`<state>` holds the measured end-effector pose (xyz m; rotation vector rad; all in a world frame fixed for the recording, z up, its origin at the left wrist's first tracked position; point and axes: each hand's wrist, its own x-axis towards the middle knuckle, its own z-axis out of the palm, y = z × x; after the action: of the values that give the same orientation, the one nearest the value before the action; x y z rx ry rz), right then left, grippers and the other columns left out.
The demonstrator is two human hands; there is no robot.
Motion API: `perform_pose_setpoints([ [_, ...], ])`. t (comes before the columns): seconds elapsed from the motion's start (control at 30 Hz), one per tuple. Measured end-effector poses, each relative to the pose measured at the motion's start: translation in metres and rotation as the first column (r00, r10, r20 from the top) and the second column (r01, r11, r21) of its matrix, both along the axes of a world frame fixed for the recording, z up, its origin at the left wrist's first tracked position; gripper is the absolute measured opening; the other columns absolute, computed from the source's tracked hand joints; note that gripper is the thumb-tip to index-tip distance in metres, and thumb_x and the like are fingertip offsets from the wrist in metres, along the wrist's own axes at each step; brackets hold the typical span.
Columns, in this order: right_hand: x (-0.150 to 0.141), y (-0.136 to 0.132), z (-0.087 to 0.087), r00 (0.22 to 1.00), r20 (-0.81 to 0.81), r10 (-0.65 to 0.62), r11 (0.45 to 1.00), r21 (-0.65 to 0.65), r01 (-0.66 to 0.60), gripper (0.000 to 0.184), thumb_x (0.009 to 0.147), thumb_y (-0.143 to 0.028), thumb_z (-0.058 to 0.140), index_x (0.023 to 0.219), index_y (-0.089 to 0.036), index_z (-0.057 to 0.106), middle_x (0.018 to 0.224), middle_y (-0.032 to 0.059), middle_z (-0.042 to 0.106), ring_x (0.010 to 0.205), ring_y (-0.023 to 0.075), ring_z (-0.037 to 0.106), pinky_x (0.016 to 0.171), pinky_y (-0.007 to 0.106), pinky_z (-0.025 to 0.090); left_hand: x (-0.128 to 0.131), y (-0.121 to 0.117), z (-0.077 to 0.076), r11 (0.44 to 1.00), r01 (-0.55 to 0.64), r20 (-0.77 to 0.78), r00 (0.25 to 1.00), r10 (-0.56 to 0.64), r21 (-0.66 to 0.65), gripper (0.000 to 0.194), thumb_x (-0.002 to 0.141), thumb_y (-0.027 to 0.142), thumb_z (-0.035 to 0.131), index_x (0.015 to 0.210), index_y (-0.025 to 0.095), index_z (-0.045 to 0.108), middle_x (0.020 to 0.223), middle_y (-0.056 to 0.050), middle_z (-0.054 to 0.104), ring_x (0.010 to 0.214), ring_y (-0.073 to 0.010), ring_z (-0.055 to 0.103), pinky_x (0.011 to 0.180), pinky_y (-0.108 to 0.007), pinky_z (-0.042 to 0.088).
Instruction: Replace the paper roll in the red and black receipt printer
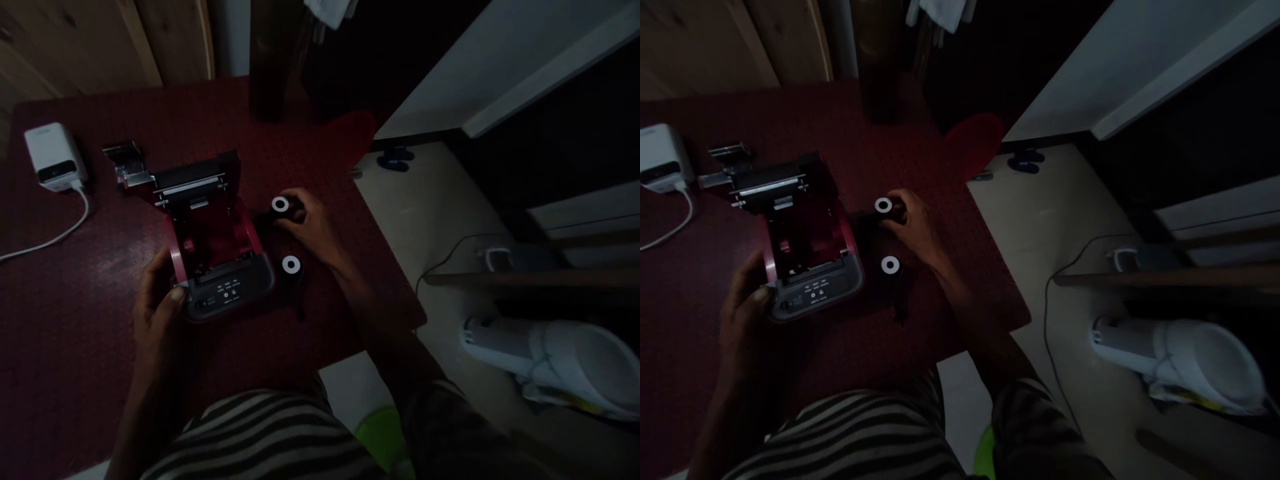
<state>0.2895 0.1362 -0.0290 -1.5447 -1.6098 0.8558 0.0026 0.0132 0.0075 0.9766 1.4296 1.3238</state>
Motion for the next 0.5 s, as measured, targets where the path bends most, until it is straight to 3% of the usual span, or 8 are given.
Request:
perform_pose_setpoints([
  [0.1, -0.003, 0.002, 0.000, 1.000, -0.003, 0.019, 0.999, 0.042, -0.019, 0.030, 0.088, -0.025, 0.079, 0.117, -0.022, 0.075, 0.125, 0.0080, 0.083, 0.119, 0.0286, 0.074, 0.109, 0.050, 0.059, -0.002, 0.000, -0.002, 1.000, 0.020, 0.007, 1.000, -0.020, 0.010, 0.062, 0.091, 0.052, 0.088, 0.149, 0.033, 0.079, 0.158, -0.006, 0.075, 0.152, -0.0401, 0.065, 0.123, -0.050, 0.055],
  [0.17, 0.002, -0.005, 0.011, 0.999, -0.033, 0.013, 0.998, 0.067, -0.011, 0.028, 0.089, -0.026, 0.077, 0.117, -0.024, 0.074, 0.123, 0.0062, 0.083, 0.119, 0.0284, 0.075, 0.112, 0.051, 0.059, -0.003, -0.001, -0.004, 0.999, 0.048, 0.013, 0.999, -0.049, 0.019, 0.059, 0.094, 0.053, 0.086, 0.150, 0.036, 0.079, 0.157, -0.005, 0.075, 0.150, -0.0403, 0.066, 0.122, -0.052, 0.057],
  [0.27, 0.016, -0.024, 0.048, 0.996, -0.083, 0.031, 0.990, 0.136, -0.019, 0.029, 0.095, -0.032, 0.075, 0.124, -0.027, 0.073, 0.128, 0.0053, 0.082, 0.124, 0.0284, 0.075, 0.114, 0.050, 0.060, -0.003, -0.002, -0.006, 0.998, 0.060, 0.007, 0.998, -0.060, 0.031, 0.055, 0.096, 0.052, 0.085, 0.150, 0.039, 0.080, 0.157, -0.004, 0.075, 0.151, -0.0392, 0.066, 0.123, -0.052, 0.057],
  [0.4, 0.019, -0.047, 0.114, 0.951, -0.013, 0.308, 0.945, 0.116, -0.304, 0.035, 0.102, -0.034, 0.078, 0.137, -0.031, 0.077, 0.138, 0.0039, 0.083, 0.131, 0.0303, 0.077, 0.116, 0.049, 0.060, -0.001, -0.002, -0.006, 0.998, 0.042, 0.027, 0.999, -0.043, 0.052, 0.057, 0.097, 0.049, 0.086, 0.152, 0.035, 0.079, 0.158, -0.006, 0.075, 0.151, -0.0370, 0.067, 0.123, -0.049, 0.057],
  [0.5, -0.006, -0.050, 0.137, 0.859, 0.162, 0.486, 0.857, 0.108, -0.505, 0.035, 0.106, -0.023, 0.072, 0.139, -0.031, 0.078, 0.140, 0.0032, 0.083, 0.130, 0.0291, 0.077, 0.114, 0.047, 0.060, 0.000, -0.002, -0.004, 0.996, 0.055, 0.038, 0.998, -0.058, 0.067, 0.052, 0.098, 0.048, 0.085, 0.148, 0.034, 0.080, 0.155, -0.007, 0.077, 0.147, -0.0363, 0.070, 0.118, -0.047, 0.060],
])
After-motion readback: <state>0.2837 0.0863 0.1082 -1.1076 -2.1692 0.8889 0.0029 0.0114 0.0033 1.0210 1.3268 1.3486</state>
